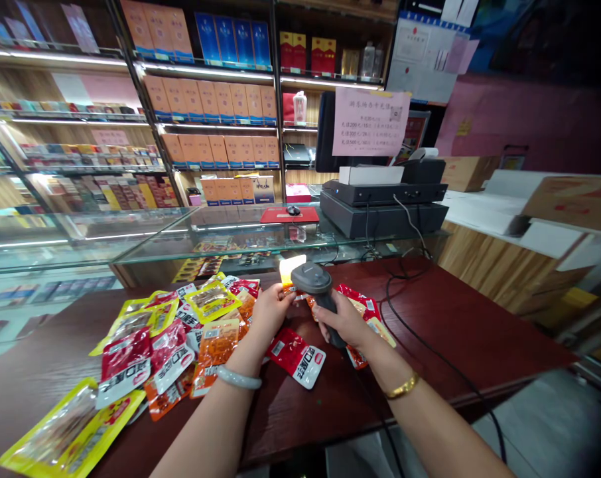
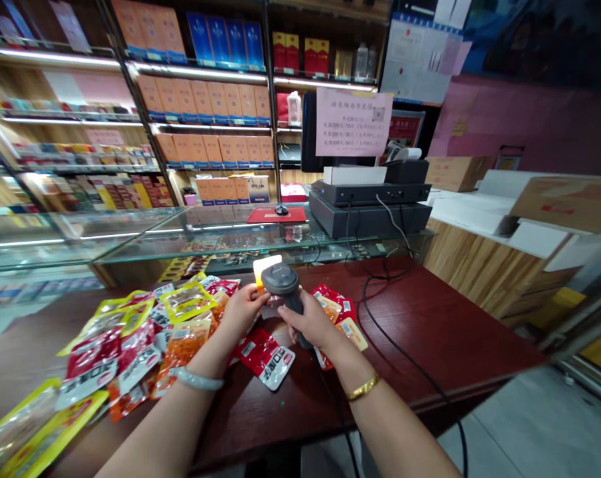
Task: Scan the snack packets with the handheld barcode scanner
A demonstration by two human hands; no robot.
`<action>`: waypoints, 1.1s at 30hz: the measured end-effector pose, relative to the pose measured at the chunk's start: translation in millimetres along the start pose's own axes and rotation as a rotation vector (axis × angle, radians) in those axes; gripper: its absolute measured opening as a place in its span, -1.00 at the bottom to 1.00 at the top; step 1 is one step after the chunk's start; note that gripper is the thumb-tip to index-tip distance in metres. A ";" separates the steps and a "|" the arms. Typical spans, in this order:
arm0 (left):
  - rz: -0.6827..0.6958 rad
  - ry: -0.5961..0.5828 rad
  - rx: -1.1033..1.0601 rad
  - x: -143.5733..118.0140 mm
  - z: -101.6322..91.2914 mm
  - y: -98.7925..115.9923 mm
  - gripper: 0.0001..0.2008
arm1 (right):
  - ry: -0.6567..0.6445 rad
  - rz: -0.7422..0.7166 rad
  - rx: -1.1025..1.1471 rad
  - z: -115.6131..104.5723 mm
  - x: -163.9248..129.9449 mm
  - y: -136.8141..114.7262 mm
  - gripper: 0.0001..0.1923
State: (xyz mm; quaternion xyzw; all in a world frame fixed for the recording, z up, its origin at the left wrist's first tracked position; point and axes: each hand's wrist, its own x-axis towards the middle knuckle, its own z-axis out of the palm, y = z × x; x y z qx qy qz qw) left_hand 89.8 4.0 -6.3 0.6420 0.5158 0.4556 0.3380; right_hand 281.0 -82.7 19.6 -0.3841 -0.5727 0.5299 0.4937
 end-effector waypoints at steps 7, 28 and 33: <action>0.008 -0.016 0.072 -2.3 -0.9 3.7 -0.77 | 0.011 -0.008 0.002 -3.0 -0.6 0.0 -0.54; 0.272 -0.746 0.870 -38.5 -31.6 45.2 -0.42 | 0.041 -0.045 0.013 -8.3 -4.7 -11.4 -0.61; 0.270 -0.660 0.658 -41.8 -18.3 51.5 -0.59 | 0.036 -0.050 0.025 -9.0 -5.2 -10.7 -0.63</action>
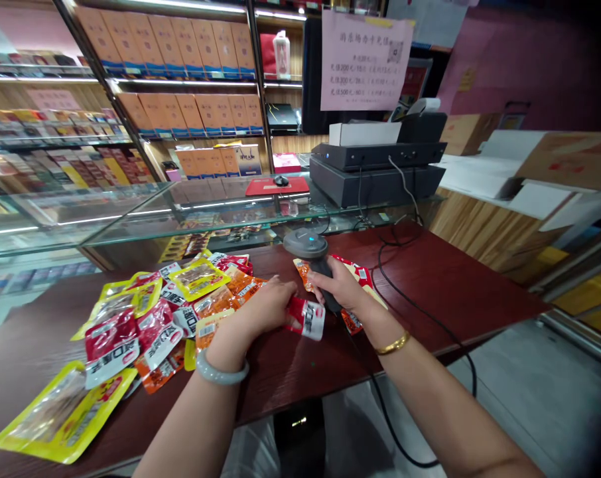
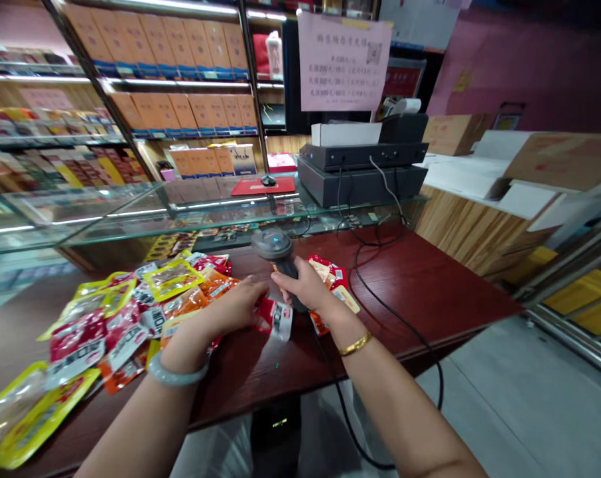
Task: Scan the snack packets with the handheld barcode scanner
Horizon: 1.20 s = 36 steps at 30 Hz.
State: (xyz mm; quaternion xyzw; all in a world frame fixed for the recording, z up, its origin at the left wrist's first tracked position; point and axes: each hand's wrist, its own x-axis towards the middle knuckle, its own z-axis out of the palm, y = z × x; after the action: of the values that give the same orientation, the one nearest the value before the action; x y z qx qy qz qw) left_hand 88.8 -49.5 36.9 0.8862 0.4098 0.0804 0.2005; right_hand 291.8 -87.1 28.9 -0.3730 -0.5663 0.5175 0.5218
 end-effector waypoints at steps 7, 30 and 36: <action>-0.365 0.517 -0.424 9.7 -18.1 -30.6 -0.90 | 0.102 -0.009 0.120 -3.2 -0.8 -4.7 -0.48; -0.396 0.951 -1.972 15.3 -15.0 -10.6 -0.91 | -0.043 0.021 -0.010 3.6 2.2 11.3 -0.53; -0.326 1.042 -1.763 20.6 -2.1 -19.2 -0.54 | -0.061 0.034 -0.044 2.4 2.1 15.6 -0.53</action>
State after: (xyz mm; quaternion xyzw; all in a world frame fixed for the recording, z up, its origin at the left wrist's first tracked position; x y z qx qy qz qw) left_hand 88.3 -22.1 30.3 0.2139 0.3563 0.6971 0.5843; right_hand 287.3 -82.7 14.2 -0.3780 -0.5867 0.5250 0.4872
